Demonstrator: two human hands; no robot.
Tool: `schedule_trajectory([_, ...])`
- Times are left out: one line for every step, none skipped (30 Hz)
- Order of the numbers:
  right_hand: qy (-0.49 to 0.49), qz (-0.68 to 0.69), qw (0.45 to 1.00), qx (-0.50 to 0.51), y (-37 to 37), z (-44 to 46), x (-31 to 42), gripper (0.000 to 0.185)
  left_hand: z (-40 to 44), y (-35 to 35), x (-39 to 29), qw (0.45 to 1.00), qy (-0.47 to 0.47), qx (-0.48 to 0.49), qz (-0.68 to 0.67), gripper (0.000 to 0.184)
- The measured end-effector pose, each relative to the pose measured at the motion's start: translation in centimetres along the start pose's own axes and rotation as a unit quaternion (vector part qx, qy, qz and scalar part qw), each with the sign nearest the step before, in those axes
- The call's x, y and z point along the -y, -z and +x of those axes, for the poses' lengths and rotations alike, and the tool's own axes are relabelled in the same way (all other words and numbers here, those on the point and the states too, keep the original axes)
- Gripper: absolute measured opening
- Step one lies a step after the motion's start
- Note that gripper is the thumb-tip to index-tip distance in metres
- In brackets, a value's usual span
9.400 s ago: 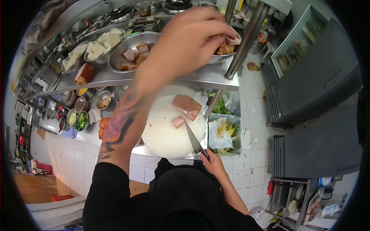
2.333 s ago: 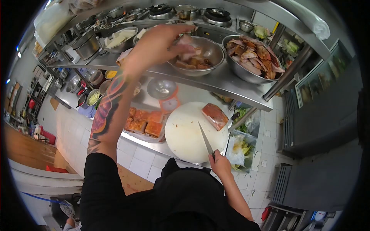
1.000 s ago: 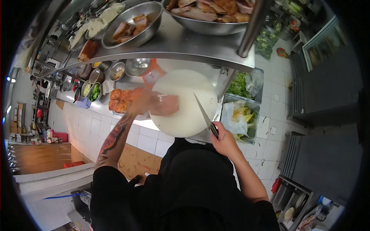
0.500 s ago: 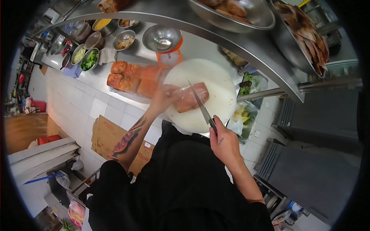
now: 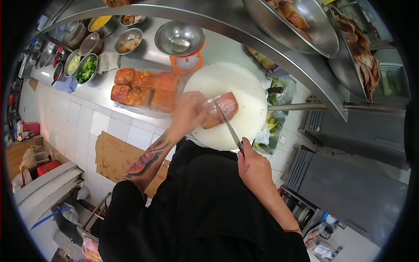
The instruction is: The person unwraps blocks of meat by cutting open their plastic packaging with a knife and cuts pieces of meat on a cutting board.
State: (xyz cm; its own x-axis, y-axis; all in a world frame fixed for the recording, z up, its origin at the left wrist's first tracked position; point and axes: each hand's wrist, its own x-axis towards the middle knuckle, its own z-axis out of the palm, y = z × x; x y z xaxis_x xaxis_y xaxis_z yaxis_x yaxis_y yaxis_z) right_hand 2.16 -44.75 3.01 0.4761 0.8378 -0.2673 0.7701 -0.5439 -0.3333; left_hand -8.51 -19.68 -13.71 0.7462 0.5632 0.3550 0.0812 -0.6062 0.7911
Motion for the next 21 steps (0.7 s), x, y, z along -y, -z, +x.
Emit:
schedule_trajectory([-0.006,-0.008,1.0,0.009,0.3,0.0,0.3,0.047,0.0,0.0,-0.3,0.996,-0.075,-0.033,0.044,0.042])
schedule_trajectory([-0.008,-0.009,1.0,0.009,0.5,0.1,0.6,0.047,0.0,-0.1,-0.8,0.996,-0.075,-0.033,0.042,0.042])
schedule_trajectory([-0.011,-0.013,1.0,0.017,0.8,0.2,0.9,0.044,0.1,-0.2,-1.5,0.995,-0.096,0.005,0.026,0.043])
schedule_trajectory([-0.015,-0.017,0.999,0.026,1.2,0.3,1.2,0.042,0.0,-0.2,-1.8,0.992,-0.116,0.044,0.009,0.044])
schedule_trajectory([-0.016,-0.018,0.999,0.027,1.8,0.5,1.7,0.042,-0.1,-0.4,-1.7,0.992,-0.115,0.044,0.007,0.044])
schedule_trajectory([-0.028,-0.03,0.998,0.049,2.6,0.9,2.2,0.038,-0.2,-0.6,-1.4,0.991,-0.118,0.053,0.021,0.049])
schedule_trajectory([-0.041,-0.041,0.996,0.07,3.3,1.3,2.7,0.035,-0.4,-0.8,-1.1,0.99,-0.121,0.063,0.033,0.055])
schedule_trajectory([-0.043,-0.042,0.995,0.074,3.9,1.9,3.2,0.035,-0.6,-1.0,-0.7,0.99,-0.118,0.064,0.03,0.055])
schedule_trajectory([-0.038,-0.043,0.995,0.086,4.3,2.8,3.6,0.033,-0.6,-1.2,-0.2,0.99,-0.122,0.062,0.027,0.058])
schedule_trajectory([-0.033,-0.045,0.994,0.098,4.6,4.0,3.8,0.031,-0.6,-1.5,0.1,0.99,-0.125,0.06,0.024,0.061])
schedule_trajectory([-0.038,-0.048,0.993,0.103,3.8,5.9,3.9,0.031,-0.6,-1.5,0.2,0.991,-0.121,0.061,0.018,0.061])
schedule_trajectory([-0.018,-0.059,0.995,0.083,2.4,8.2,3.8,0.03,-0.5,-1.3,0.0,0.991,-0.116,0.064,0.024,0.061])
schedule_trajectory([0.004,-0.07,0.996,0.061,1.6,9.2,3.8,0.029,-0.4,-1.4,0.0,0.991,-0.111,0.065,0.031,0.062])
schedule_trajectory([0.003,-0.074,0.995,0.064,1.7,9.1,3.7,0.029,-0.4,-1.6,0.2,0.992,-0.112,0.052,0.028,0.059])
schedule_trajectory([-0.012,-0.067,0.995,0.075,2.0,8.7,3.7,0.028,-0.5,-1.6,0.2,0.992,-0.111,0.053,0.026,0.059])
schedule_trajectory([-0.03,-0.059,0.994,0.086,2.4,8.2,3.6,0.028,-0.5,-1.8,0.1,0.991,-0.117,0.055,0.019,0.057])
schedule_trajectory([-0.032,-0.062,0.994,0.087,2.9,7.0,3.4,0.028,-0.3,-2.0,0.0,0.991,-0.122,0.054,0.012,0.056])
schedule_trajectory([-0.045,-0.059,0.991,0.111,3.7,5.3,3.2,0.028,-0.3,-2.1,0.0,0.992,-0.117,0.05,0.01,0.056])
schedule_trajectory([-0.058,-0.054,0.988,0.136,4.5,4.0,3.1,0.029,-0.4,-2.1,-0.1,0.993,-0.109,0.05,0.008,0.054])
schedule_trajectory([-0.077,-0.053,0.982,0.164,5.6,3.7,3.4,0.03,-0.4,-2.0,-0.2,0.993,-0.102,0.053,0.006,0.053])
schedule_trajectory([-0.051,-0.035,0.987,0.151,5.0,3.7,2.7,0.031,-0.5,-2.0,-0.2,0.993,-0.101,0.059,-0.001,0.053])
